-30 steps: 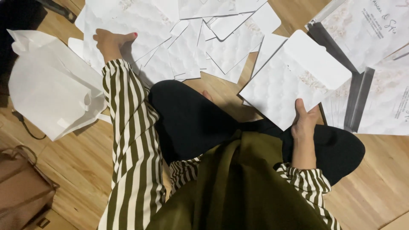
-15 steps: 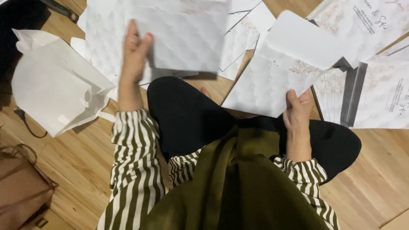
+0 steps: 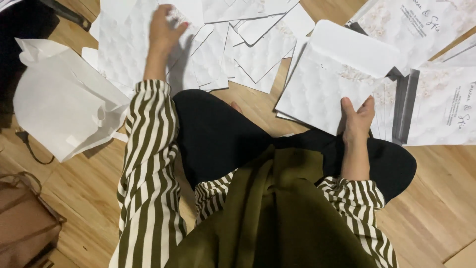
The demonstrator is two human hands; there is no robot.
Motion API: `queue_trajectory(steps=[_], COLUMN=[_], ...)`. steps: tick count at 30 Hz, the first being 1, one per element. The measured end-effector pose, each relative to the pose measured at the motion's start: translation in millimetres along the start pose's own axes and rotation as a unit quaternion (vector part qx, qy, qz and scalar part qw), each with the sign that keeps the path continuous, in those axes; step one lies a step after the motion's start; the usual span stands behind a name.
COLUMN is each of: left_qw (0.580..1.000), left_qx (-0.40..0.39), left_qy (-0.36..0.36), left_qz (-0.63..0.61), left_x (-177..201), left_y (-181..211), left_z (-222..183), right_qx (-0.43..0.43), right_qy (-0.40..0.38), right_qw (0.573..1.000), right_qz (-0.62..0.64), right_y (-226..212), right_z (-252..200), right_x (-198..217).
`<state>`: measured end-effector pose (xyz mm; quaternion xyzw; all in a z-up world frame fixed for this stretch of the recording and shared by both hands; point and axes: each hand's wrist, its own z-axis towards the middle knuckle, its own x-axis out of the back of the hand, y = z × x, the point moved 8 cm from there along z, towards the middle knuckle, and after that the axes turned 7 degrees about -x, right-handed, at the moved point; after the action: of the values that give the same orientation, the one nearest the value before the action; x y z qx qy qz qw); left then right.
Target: Organizing and stacking printed envelopes on the floor
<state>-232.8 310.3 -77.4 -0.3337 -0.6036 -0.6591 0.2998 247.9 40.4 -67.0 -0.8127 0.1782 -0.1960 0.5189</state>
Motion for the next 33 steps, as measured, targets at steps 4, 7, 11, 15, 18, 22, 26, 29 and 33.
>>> queue_trajectory(steps=[4,7,11,15,18,22,26,29,33], left_qw=[0.986,0.969,0.962,0.951,0.952,0.953,0.976,0.986,0.959], left_qx=[0.103,0.135,0.186,0.19,0.199,0.186,0.16,0.128,-0.072], left_qy=[0.003,-0.123,-0.111,-0.154,-0.153,-0.14,-0.115,-0.098,-0.033], left_qz=[0.128,0.164,0.167,0.189,0.174,0.195,0.09,-0.045,-0.27], left_x=[52,49,55,54,48,62,91,140,176], left_y=[-29,-30,-50,-49,-69,-69,-93,-38,85], left_z=[-6,-20,-19,-19,-17,-20,-28,-46,-72], right_qx=[0.213,0.229,0.171,0.186,0.164,0.173,0.172,0.202,0.256], right_qy=[0.114,0.092,0.001,-0.046,-0.063,-0.046,-0.044,-0.002,0.024], right_qw=[0.939,0.921,0.905,0.917,0.923,0.922,0.927,0.912,0.927], right_qz=[-0.245,-0.3,-0.391,-0.349,-0.341,-0.344,-0.33,-0.356,-0.273], right_y=[-12,-9,19,8,14,21,28,5,-38], right_z=[8,2,7,6,8,12,10,-1,-22], right_x=[12,-1,-23,-31,-29,-26,-21,-26,-38])
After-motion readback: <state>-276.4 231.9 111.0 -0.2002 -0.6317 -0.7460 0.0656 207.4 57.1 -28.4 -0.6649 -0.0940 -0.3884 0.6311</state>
